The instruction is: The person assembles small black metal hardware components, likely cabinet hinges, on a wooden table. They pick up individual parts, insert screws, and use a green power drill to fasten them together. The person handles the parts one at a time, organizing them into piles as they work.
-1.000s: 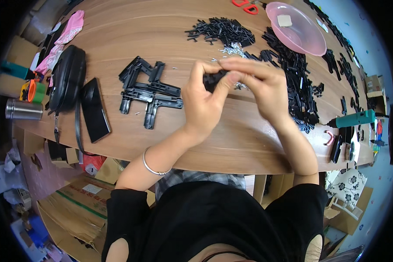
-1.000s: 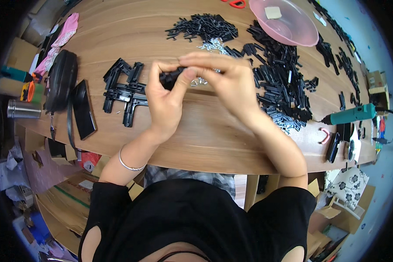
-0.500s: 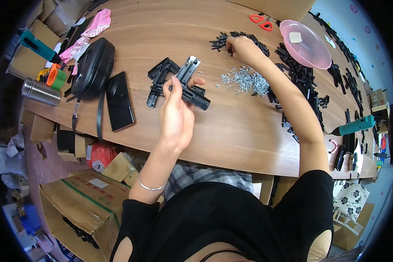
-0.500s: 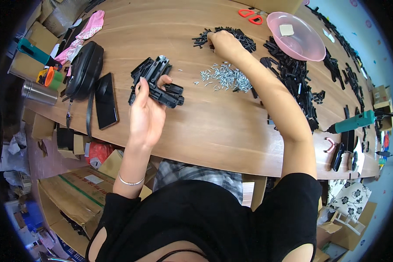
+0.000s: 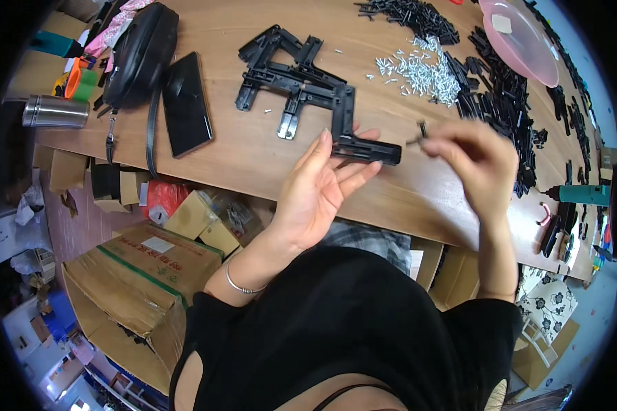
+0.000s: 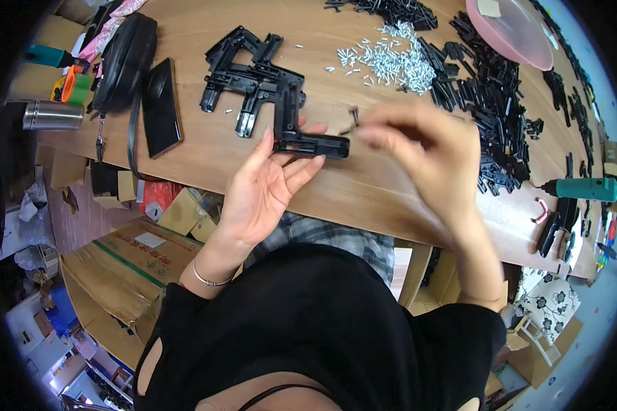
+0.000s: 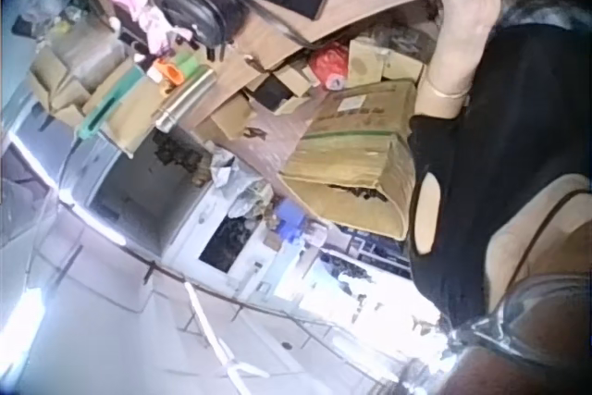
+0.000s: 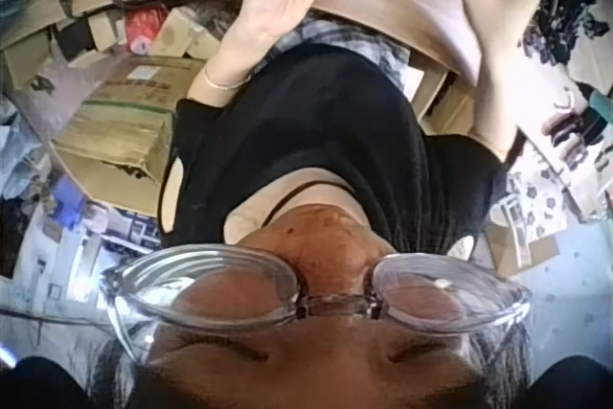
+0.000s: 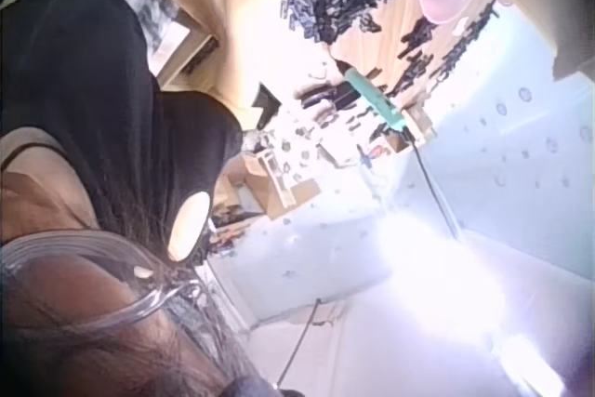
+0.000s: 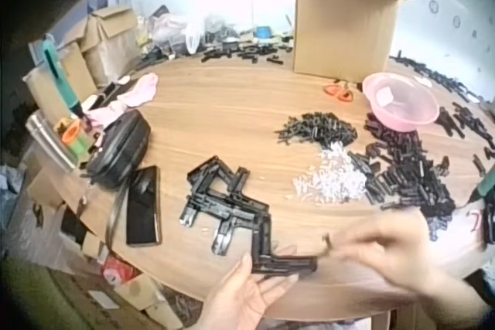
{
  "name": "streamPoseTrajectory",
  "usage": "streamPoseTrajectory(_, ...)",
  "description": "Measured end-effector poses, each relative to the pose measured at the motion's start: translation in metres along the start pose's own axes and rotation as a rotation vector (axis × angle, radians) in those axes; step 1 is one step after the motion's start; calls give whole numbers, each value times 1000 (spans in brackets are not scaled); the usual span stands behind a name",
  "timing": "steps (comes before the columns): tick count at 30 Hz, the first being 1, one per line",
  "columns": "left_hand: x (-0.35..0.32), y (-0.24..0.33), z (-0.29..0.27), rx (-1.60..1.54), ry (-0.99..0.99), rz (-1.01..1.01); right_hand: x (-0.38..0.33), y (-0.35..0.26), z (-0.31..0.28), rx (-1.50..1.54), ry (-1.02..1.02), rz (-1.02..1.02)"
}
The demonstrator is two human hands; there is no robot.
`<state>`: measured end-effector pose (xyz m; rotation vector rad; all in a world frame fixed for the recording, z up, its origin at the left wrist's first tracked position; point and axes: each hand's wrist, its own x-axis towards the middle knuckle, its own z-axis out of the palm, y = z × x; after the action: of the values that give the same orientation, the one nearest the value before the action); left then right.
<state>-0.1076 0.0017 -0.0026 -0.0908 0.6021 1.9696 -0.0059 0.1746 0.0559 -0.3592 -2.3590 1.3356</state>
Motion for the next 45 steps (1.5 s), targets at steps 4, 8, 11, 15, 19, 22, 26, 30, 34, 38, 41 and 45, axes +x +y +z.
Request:
streamPoseTrajectory(4,2,-17,10,172,-58,11,-41,4,24,-74,258,-182)
streamPoseTrajectory(8,-3,-29,20,288,-135,33,-53,13,31,-156,260,-181)
streamPoseTrajectory(11,-7,-37,26,322,-177,38,-61,19,42,-43,299,-69)
streamPoseTrajectory(15,-9,-42,28,219,-276,29,-65,22,43,56,323,-31)
streamPoseTrajectory(19,-14,-50,31,542,-422,256,-69,29,47,127,373,-146)
streamPoseTrajectory(22,-17,-47,31,745,-358,270,-69,26,56,385,445,-209)
streamPoseTrajectory(26,-20,-50,26,967,-303,364,-76,16,44,694,335,58)
streamPoseTrajectory(30,-25,-46,32,703,-281,305,-76,0,27,1140,175,404)
streamPoseTrajectory(34,-19,-29,25,1054,-566,285,-93,19,12,1495,-32,743)
streamPoseTrajectory(38,-17,-34,29,1218,-704,394,-88,26,5,1422,-178,790)
streamPoseTrajectory(41,-23,-39,36,1133,-558,256,-92,24,8,1220,-75,692)
streamPoseTrajectory(45,-11,-46,21,1225,-498,445,-97,35,17,914,38,420)
